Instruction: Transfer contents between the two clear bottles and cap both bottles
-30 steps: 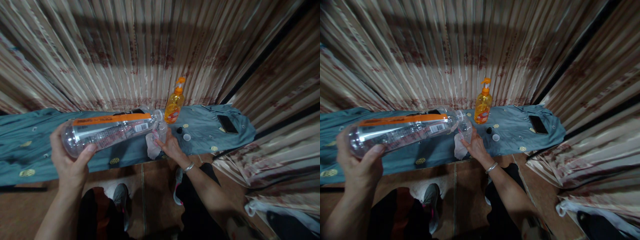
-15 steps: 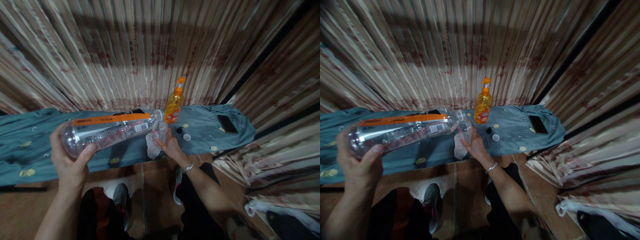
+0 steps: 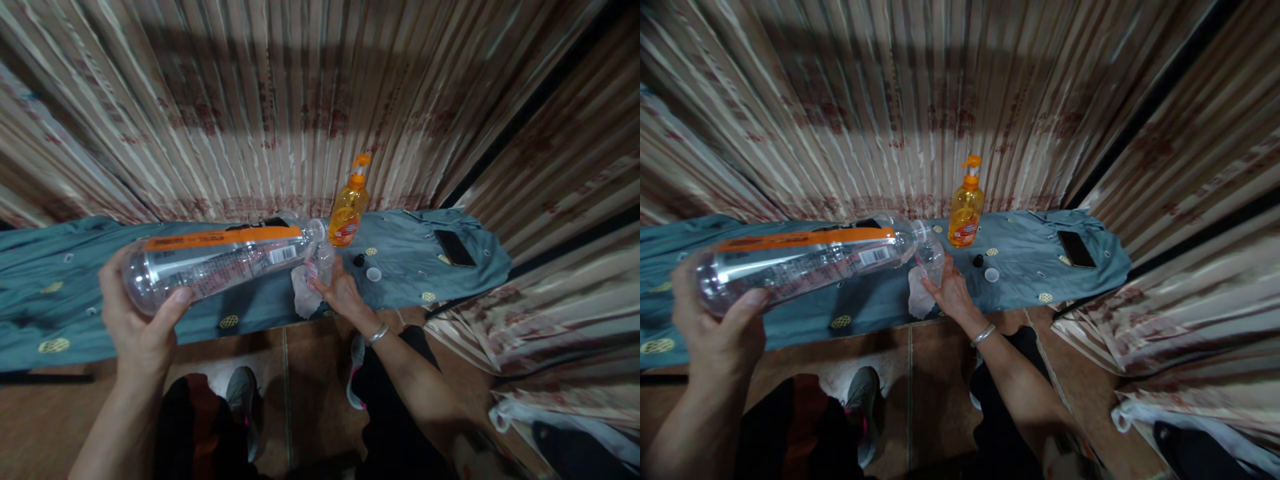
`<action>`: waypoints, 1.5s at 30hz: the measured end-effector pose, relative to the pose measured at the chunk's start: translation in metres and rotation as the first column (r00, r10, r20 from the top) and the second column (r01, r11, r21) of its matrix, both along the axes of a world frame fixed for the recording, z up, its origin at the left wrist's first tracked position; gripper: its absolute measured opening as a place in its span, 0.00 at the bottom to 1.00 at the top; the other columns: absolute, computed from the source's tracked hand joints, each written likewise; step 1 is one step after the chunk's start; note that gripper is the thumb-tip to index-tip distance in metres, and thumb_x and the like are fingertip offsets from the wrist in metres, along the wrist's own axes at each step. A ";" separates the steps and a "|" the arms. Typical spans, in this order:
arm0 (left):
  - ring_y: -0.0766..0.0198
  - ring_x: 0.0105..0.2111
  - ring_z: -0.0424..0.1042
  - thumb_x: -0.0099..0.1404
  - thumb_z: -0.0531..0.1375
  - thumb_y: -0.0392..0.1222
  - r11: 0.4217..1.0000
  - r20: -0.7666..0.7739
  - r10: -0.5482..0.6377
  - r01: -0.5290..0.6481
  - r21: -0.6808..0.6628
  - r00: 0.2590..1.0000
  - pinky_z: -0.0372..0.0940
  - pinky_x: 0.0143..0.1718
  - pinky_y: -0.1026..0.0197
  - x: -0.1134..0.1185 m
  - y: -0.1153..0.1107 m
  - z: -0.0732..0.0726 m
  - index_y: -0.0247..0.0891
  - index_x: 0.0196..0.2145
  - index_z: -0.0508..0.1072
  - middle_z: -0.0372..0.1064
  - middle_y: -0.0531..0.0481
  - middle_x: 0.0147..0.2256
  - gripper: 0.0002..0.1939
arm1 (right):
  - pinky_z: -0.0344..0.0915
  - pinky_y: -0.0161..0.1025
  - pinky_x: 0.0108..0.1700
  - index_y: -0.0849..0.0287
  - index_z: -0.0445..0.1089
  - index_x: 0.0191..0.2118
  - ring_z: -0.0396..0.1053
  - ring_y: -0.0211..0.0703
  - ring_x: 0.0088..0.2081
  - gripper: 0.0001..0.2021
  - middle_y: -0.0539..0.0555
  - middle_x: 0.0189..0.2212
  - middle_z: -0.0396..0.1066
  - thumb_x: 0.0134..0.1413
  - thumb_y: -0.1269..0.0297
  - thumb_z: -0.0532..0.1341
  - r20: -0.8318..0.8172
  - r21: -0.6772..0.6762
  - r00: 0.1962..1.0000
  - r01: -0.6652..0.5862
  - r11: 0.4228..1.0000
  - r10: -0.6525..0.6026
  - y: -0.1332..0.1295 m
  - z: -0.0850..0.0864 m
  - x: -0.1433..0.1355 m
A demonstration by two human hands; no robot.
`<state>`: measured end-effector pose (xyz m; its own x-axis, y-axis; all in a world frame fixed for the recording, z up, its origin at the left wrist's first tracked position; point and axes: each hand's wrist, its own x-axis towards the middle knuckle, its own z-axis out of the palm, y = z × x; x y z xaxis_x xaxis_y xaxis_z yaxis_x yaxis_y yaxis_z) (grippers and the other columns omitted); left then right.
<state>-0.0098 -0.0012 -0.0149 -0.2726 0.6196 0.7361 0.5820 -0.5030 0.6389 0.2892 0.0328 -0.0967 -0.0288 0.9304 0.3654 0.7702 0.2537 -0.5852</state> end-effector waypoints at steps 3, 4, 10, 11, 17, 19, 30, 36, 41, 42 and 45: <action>0.42 0.54 0.68 0.46 0.67 0.54 0.999 0.082 -0.040 0.039 0.004 0.996 0.60 0.56 0.34 0.000 0.001 0.000 0.44 0.56 0.67 0.68 0.42 0.53 0.39 | 0.70 0.45 0.45 0.67 0.52 0.61 0.75 0.56 0.46 0.33 0.66 0.47 0.73 0.55 0.58 0.63 0.002 -0.015 1.000 0.003 1.000 -0.003 0.000 0.001 0.000; 0.42 0.54 0.68 0.46 0.68 0.54 0.999 0.090 -0.047 0.047 0.006 0.995 0.59 0.57 0.34 0.001 0.001 0.001 0.44 0.56 0.67 0.68 0.42 0.53 0.39 | 0.70 0.45 0.44 0.67 0.52 0.60 0.75 0.56 0.45 0.33 0.65 0.46 0.74 0.55 0.58 0.63 0.002 -0.023 1.000 0.006 1.000 -0.006 -0.001 0.002 -0.001; 0.42 0.54 0.67 0.46 0.68 0.54 0.998 0.099 -0.055 0.055 -0.001 0.994 0.58 0.56 0.34 0.005 -0.002 0.006 0.43 0.57 0.67 0.68 0.41 0.53 0.40 | 0.71 0.45 0.42 0.67 0.51 0.61 0.75 0.55 0.43 0.33 0.64 0.44 0.74 0.55 0.58 0.63 0.023 -0.038 1.000 0.011 0.999 -0.011 0.000 0.002 -0.001; 0.41 0.54 0.68 0.46 0.68 0.54 0.999 0.097 -0.052 0.052 -0.005 0.994 0.59 0.56 0.34 0.005 -0.002 0.006 0.43 0.57 0.66 0.68 0.41 0.53 0.41 | 0.71 0.45 0.42 0.68 0.51 0.61 0.75 0.56 0.44 0.34 0.65 0.44 0.74 0.55 0.58 0.63 0.024 -0.044 1.000 0.009 0.999 -0.008 0.000 0.002 -0.001; 0.43 0.53 0.69 0.46 0.68 0.54 0.999 0.108 -0.041 0.044 -0.027 0.993 0.60 0.55 0.35 0.005 -0.003 0.006 0.44 0.57 0.66 0.68 0.42 0.53 0.40 | 0.70 0.45 0.44 0.68 0.51 0.60 0.75 0.56 0.45 0.33 0.65 0.45 0.74 0.55 0.58 0.63 0.023 -0.057 1.000 0.006 0.998 -0.005 -0.001 0.003 -0.001; 0.43 0.53 0.68 0.46 0.67 0.54 0.999 0.099 -0.036 0.039 -0.025 0.994 0.60 0.56 0.36 0.005 -0.003 0.005 0.44 0.57 0.66 0.68 0.42 0.53 0.40 | 0.70 0.44 0.45 0.68 0.51 0.60 0.75 0.56 0.45 0.33 0.65 0.45 0.74 0.55 0.58 0.63 0.023 -0.053 1.000 0.006 0.999 -0.005 -0.001 0.003 0.000; 0.45 0.52 0.70 0.45 0.67 0.54 0.999 0.094 -0.035 0.034 0.012 0.995 0.62 0.55 0.39 0.002 0.001 0.003 0.43 0.56 0.67 0.69 0.43 0.52 0.40 | 0.70 0.45 0.44 0.67 0.50 0.61 0.75 0.56 0.45 0.34 0.65 0.45 0.74 0.55 0.56 0.63 -0.001 -0.049 1.000 -0.007 0.999 0.007 0.000 0.001 0.000; 0.44 0.52 0.69 0.46 0.66 0.55 1.000 0.082 -0.030 0.030 -0.003 0.996 0.62 0.55 0.38 0.003 0.000 0.004 0.44 0.56 0.66 0.68 0.43 0.52 0.39 | 0.70 0.44 0.44 0.66 0.50 0.61 0.74 0.55 0.46 0.34 0.65 0.46 0.73 0.55 0.57 0.63 0.000 -0.053 1.000 -0.002 0.999 0.002 -0.001 0.004 0.000; 0.44 0.53 0.69 0.46 0.67 0.53 0.999 0.094 -0.053 0.052 0.012 0.994 0.61 0.56 0.38 0.003 0.000 0.004 0.44 0.56 0.67 0.68 0.43 0.52 0.39 | 0.70 0.44 0.43 0.65 0.51 0.61 0.75 0.55 0.44 0.33 0.64 0.46 0.74 0.55 0.58 0.63 -0.011 -0.059 1.000 0.002 0.998 -0.003 -0.001 0.005 -0.001; 0.44 0.52 0.69 0.46 0.67 0.53 0.999 0.094 -0.051 0.051 0.009 0.994 0.61 0.55 0.37 0.003 0.000 0.003 0.44 0.56 0.67 0.68 0.43 0.52 0.39 | 0.70 0.44 0.43 0.65 0.51 0.60 0.75 0.55 0.44 0.33 0.64 0.46 0.74 0.55 0.58 0.63 -0.014 -0.061 1.000 0.002 0.998 -0.003 -0.001 0.005 -0.001; 0.43 0.52 0.69 0.46 0.67 0.53 0.999 0.081 -0.033 0.034 -0.005 0.996 0.61 0.55 0.36 0.001 0.000 0.003 0.43 0.56 0.67 0.68 0.42 0.52 0.39 | 0.70 0.45 0.44 0.65 0.51 0.60 0.75 0.55 0.45 0.32 0.64 0.46 0.74 0.55 0.58 0.63 -0.017 -0.059 1.000 0.000 0.998 -0.001 -0.001 0.004 -0.001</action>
<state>-0.0083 -0.0011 -0.0124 -0.3098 0.6344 0.7082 0.5114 -0.5168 0.6866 0.2886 0.0321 -0.0925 -0.0229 0.9502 0.3107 0.7598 0.2185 -0.6123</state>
